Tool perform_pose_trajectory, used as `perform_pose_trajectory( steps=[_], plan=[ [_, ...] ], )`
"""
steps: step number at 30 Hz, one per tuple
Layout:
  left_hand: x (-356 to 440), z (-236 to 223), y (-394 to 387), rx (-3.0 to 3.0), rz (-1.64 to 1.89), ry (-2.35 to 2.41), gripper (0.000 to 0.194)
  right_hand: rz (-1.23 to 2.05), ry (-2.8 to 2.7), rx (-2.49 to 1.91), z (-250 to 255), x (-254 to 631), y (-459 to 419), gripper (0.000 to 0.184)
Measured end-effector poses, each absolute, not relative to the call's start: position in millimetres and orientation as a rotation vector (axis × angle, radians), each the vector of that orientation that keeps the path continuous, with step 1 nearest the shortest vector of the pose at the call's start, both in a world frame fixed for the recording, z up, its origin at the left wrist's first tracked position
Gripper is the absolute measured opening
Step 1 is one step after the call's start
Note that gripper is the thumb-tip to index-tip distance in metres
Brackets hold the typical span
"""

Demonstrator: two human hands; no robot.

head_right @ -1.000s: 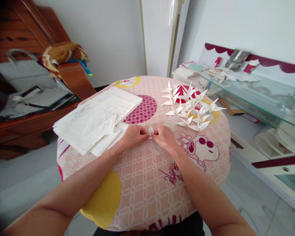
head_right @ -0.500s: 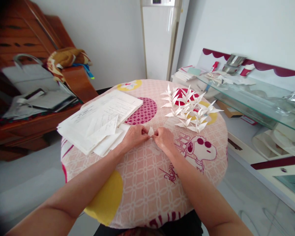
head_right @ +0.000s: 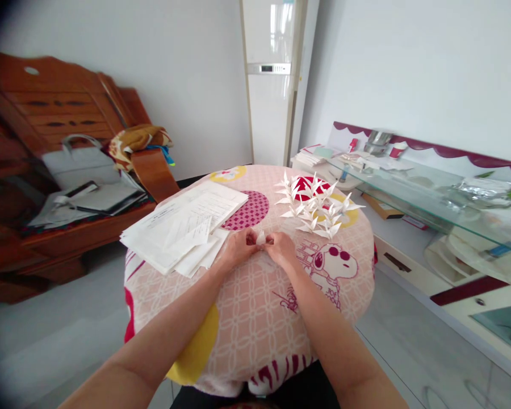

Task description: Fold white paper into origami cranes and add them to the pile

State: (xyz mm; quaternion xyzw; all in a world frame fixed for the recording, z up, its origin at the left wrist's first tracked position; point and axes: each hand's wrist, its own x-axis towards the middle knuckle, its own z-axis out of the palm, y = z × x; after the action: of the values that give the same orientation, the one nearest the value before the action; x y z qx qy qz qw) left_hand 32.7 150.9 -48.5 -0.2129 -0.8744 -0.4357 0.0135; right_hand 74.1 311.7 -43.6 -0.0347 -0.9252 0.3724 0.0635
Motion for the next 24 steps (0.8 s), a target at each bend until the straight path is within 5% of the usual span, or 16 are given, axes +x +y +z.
perform_pose_trajectory(
  steps=[7,15,24],
  plan=[
    [17,-51,150,-0.727,-2.333,-2.333,0.030,1.770,-2.487,0.006,-43,67,320,0.021],
    [5,-34,155,-0.663,-2.184,-2.239,0.032,1.921,-2.284,0.018,-26,56,309,0.022],
    [11,-37,154,-0.586,-2.604,-2.027,0.029,2.261,-1.944,-0.134,-34,51,296,0.020]
  ],
)
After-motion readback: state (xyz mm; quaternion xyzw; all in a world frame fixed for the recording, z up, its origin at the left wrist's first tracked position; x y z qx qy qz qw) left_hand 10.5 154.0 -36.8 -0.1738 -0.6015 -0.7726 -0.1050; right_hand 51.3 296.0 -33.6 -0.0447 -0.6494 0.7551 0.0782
